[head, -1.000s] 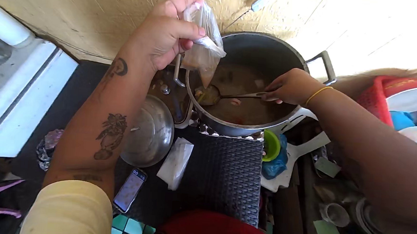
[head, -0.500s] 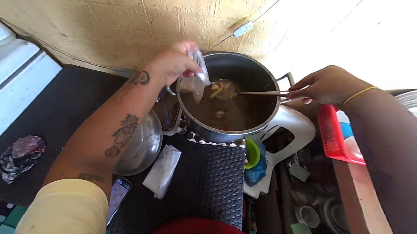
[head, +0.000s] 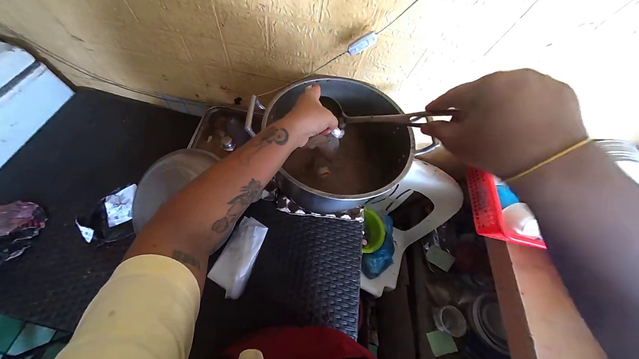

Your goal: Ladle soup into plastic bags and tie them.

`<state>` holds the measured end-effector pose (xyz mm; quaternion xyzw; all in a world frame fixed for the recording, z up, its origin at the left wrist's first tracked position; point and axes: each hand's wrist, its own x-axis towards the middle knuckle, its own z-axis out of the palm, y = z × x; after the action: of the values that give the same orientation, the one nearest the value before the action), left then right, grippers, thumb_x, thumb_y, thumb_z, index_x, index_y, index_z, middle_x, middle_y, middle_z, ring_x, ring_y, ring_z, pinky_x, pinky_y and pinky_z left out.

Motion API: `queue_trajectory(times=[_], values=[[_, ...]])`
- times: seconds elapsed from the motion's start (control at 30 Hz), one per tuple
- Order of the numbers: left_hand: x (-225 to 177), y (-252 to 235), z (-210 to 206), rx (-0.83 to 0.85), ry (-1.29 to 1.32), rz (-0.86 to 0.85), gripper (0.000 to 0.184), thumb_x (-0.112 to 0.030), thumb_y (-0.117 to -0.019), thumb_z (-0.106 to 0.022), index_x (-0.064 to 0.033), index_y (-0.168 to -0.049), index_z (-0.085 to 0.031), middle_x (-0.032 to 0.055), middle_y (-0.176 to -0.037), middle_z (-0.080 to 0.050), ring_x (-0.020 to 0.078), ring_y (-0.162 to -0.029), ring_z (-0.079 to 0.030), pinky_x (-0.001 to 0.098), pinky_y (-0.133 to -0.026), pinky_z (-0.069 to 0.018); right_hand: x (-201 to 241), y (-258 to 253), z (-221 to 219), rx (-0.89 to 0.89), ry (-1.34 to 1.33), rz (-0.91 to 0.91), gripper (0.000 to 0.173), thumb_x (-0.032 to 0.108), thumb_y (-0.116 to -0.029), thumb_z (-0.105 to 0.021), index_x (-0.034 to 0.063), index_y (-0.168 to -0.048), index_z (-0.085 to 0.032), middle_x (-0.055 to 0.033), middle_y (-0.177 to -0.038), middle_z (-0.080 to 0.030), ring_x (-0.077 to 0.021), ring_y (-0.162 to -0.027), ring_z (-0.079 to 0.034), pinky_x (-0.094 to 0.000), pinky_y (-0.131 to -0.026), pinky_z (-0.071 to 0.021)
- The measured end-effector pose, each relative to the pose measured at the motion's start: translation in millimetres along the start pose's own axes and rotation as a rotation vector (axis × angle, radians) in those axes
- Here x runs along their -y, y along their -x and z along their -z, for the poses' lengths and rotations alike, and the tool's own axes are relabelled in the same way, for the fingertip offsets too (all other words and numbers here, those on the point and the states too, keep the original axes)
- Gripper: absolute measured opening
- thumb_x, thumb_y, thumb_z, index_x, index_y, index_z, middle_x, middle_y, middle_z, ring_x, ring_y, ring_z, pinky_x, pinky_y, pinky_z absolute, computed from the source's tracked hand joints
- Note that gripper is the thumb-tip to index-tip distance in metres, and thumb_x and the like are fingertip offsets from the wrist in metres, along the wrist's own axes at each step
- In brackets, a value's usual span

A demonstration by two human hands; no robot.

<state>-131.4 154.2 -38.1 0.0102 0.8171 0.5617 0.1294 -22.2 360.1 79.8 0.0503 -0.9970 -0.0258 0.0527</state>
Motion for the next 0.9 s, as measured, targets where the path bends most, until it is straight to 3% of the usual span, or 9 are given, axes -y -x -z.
queue_trajectory(times=[0.1,0.17,0.3,0.4,0.47,0.57,0.7,0.8,0.9], values=[[-2,5,8,-0.061,0.071,-0.031,0.101,0.011,-0.0768,-0.074,-0.0067,-0.162,-0.022,0.0231,-0.145,-0.047,0.0216,-0.094,-0.066,0.0304,-0.078,-0.0578,9,17,-18,-0.228,0.203,0.174,0.017,0.014,-0.1014,-0.060,0.0049,-0.104,-0.073,-0.0241,-0.089,-0.068,-0.0501,-0.083,-0.068,-0.0628,-0.057,-0.0478],[2,6,17,-0.072,0.090,-0.050,0.092,0.011,-0.0770,-0.075,-0.0058,-0.157,-0.032,0.0208,-0.138,-0.052,0.0198,-0.090,-0.065,0.0298,-0.075,-0.0573,2,15,-28,-0.286,0.229,0.173,0.018,0.012,-0.1024,-0.055,0.0013,-0.099,-0.069,-0.0255,-0.086,-0.066,-0.0512,-0.080,-0.067,-0.0614,-0.054,-0.0458],[7,12,33,-0.076,0.140,-0.104,0.080,0.011,-0.0781,-0.074,-0.0036,-0.149,-0.040,0.0171,-0.121,-0.059,0.0146,-0.077,-0.062,0.0257,-0.065,-0.0537,-8,3,-48,-0.147,0.199,0.093,0.019,0.012,-0.1027,-0.056,0.0024,-0.107,-0.072,-0.0282,-0.095,-0.068,-0.0539,-0.086,-0.067,-0.0667,-0.059,-0.0484],[5,16,45,-0.085,0.150,-0.132,0.078,0.012,-0.0795,-0.072,-0.0043,-0.149,-0.042,0.0156,-0.119,-0.060,0.0138,-0.078,-0.062,0.0242,-0.064,-0.0533,0,2,-68,0.003,0.239,0.113,0.012,0.003,-0.0987,-0.059,-0.0019,-0.100,-0.070,-0.0288,-0.095,-0.068,-0.0527,-0.089,-0.067,-0.0655,-0.063,-0.0495],[5,17,53,-0.089,0.154,-0.155,0.066,0.012,-0.0797,-0.071,-0.0036,-0.140,-0.047,0.0134,-0.111,-0.060,0.0127,-0.075,-0.061,0.0230,-0.063,-0.0522,8,4,-80,0.109,0.316,0.122,0.011,-0.002,-0.0963,-0.059,-0.0014,-0.096,-0.070,-0.0257,-0.093,-0.068,-0.0481,-0.088,-0.068,-0.0599,-0.062,-0.0502],[4,21,65,-0.096,0.178,-0.167,0.064,0.013,-0.0808,-0.070,-0.0035,-0.138,-0.047,0.0128,-0.110,-0.061,0.0115,-0.074,-0.061,0.0216,-0.062,-0.0522,15,0,-90,0.274,0.326,0.041,0.011,0.010,-0.0981,-0.062,0.0037,-0.095,-0.071,-0.0217,-0.093,-0.070,-0.0437,-0.087,-0.070,-0.0577,-0.061,-0.0524],[-1,29,74,-0.128,0.193,-0.136,0.084,0.013,-0.0811,-0.071,-0.0066,-0.155,-0.036,0.0148,-0.126,-0.058,0.0115,-0.078,-0.062,0.0204,-0.063,-0.0527,-2,-24,-97,0.389,0.117,-0.116,0.022,0.028,-0.0975,-0.068,0.0082,-0.105,-0.075,-0.0242,-0.101,-0.071,-0.0474,-0.099,-0.068,-0.0686,-0.072,-0.0512],[-3,33,78,-0.125,0.201,-0.141,0.090,0.012,-0.0825,-0.071,-0.0076,-0.159,-0.029,0.0149,-0.133,-0.056,0.0128,-0.082,-0.062,0.0215,-0.066,-0.0530,-7,-33,-97,0.450,0.055,-0.129,0.024,0.031,-0.0970,-0.071,0.0125,-0.111,-0.077,-0.0226,-0.107,-0.072,-0.0464,-0.104,-0.067,-0.0700,-0.079,-0.0497],[-4,34,80,-0.127,0.209,-0.161,0.087,0.013,-0.0818,-0.071,-0.0072,-0.157,-0.032,0.0151,-0.128,-0.058,0.0132,-0.081,-0.063,0.0211,-0.064,-0.0524,0,-30,-99,0.459,0.081,-0.075,0.023,0.031,-0.0958,-0.072,0.0164,-0.112,-0.077,-0.0200,-0.105,-0.073,-0.0438,-0.102,-0.068,-0.0681,-0.078,-0.0512]])
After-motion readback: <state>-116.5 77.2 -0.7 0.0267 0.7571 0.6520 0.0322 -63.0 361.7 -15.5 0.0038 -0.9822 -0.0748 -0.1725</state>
